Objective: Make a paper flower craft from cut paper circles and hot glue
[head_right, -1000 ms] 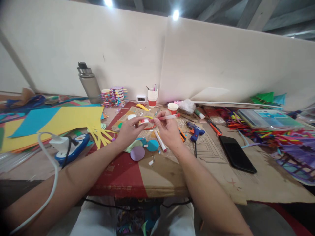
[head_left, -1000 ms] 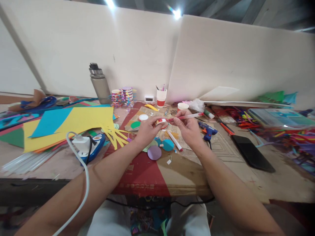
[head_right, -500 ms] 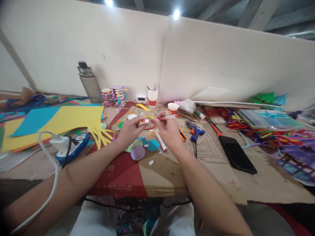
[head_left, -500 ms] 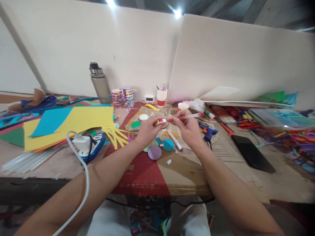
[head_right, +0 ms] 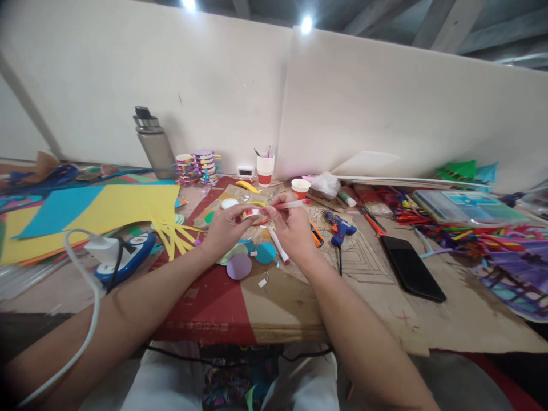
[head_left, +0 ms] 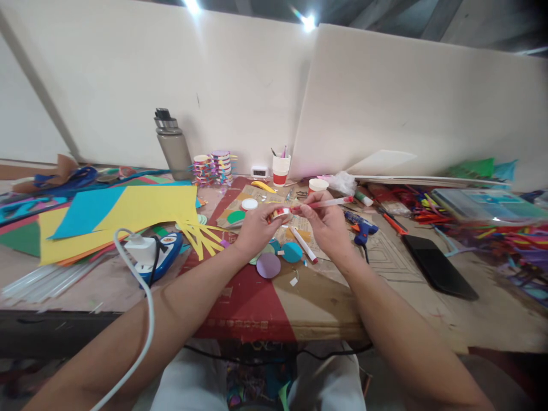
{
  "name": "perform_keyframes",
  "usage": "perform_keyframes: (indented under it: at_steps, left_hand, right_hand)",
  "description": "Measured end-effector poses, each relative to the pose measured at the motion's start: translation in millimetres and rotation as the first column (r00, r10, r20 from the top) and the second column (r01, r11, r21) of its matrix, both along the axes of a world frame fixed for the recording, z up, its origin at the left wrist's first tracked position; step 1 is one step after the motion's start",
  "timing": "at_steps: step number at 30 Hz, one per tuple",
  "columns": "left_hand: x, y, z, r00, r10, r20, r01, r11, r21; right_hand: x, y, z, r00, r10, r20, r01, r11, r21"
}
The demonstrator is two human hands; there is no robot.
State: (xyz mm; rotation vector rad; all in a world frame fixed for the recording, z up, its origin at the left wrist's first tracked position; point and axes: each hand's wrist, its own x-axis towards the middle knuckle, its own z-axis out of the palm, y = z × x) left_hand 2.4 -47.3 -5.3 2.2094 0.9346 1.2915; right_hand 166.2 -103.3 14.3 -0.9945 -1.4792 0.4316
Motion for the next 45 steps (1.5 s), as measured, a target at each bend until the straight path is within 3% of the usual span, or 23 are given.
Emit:
perform_keyframes:
  at_steps: [17,25,32,45]
  left_hand:
    - [-0.3,0.3,-0.4,1.000,0.017,-0.026,-0.017,1.000,0.002]
    - [0.5,-0.1,0.1,1.000,-0.009,-0.029,0.010,1.000,0.027]
    - [0.2,-2.7,3.0,0.998,-0.019,-0.062,0.020,0.999,0.031]
    - [-0.7,-5.9,6.8,0.994,-0.024,-0.104,0.029,0.998,0.054]
  right_hand:
    - [1.0,-3.9,4.8,0.997,-0.040,0.073,0.040,0.999,0.003]
    - [-0.7,-5.0,6.0,0.992,-0.094,0.081,0.087,0.992,0.088]
    - [-4.4,-8.3,5.4,0.995,-0.051,0.082,0.045,0.997,0.070]
    - [-3.8,-7.4,2.6,0.985,-0.090,0.149,0.077,0.993,0.088]
